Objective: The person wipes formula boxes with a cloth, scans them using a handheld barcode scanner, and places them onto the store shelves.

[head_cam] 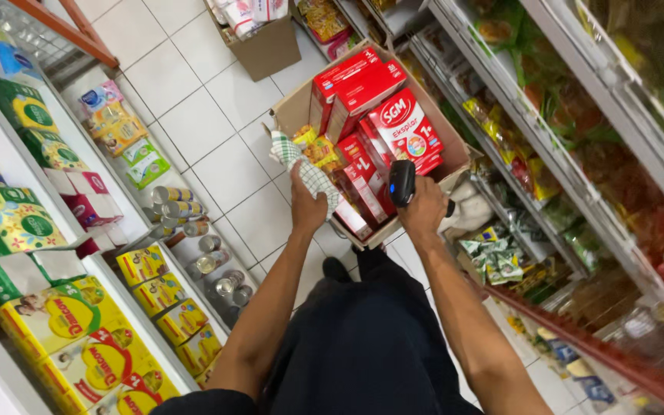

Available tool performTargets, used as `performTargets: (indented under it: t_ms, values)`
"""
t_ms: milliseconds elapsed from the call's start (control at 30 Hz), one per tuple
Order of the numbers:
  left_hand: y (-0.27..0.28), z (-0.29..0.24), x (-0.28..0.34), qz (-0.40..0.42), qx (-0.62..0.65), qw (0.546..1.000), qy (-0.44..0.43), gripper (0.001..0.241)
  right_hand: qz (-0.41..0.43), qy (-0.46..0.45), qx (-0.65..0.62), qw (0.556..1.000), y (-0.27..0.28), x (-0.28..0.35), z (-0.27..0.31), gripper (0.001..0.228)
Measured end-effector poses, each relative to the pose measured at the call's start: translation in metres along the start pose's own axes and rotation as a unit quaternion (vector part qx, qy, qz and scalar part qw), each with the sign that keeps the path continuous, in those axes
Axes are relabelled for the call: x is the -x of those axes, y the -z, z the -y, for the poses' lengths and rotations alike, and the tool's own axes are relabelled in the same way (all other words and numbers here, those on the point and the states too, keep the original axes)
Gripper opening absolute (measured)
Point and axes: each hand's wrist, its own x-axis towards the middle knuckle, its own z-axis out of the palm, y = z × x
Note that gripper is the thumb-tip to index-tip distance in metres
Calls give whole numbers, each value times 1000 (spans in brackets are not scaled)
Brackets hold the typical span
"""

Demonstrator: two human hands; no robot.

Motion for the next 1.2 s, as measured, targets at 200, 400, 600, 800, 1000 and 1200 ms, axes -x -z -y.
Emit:
performTargets:
  t_ms: [200,400,600,800,1000,1200]
  values:
    - [-8,-12,8,-25,45,991,126,96,96,-19,46,994,20,-7,11,56]
    - [-7,-26,-6,101,145,901,396,74,137,-24,78,987,29,-12,12,54]
    - [-4,4,0,111,58,960,250,62,247,-35,174,953,2,-13,9,31]
    - [5,0,-2,150,72,933,319,49,302,-19,206,931,-7,-3,-1,23]
    - [18,-42,6,150,50,936,314,37,276,3,175,945,5,1,-22,27]
    - [6,-43,20,120,61,944,300,50,295,-14,189,936,15,-17,-30,23]
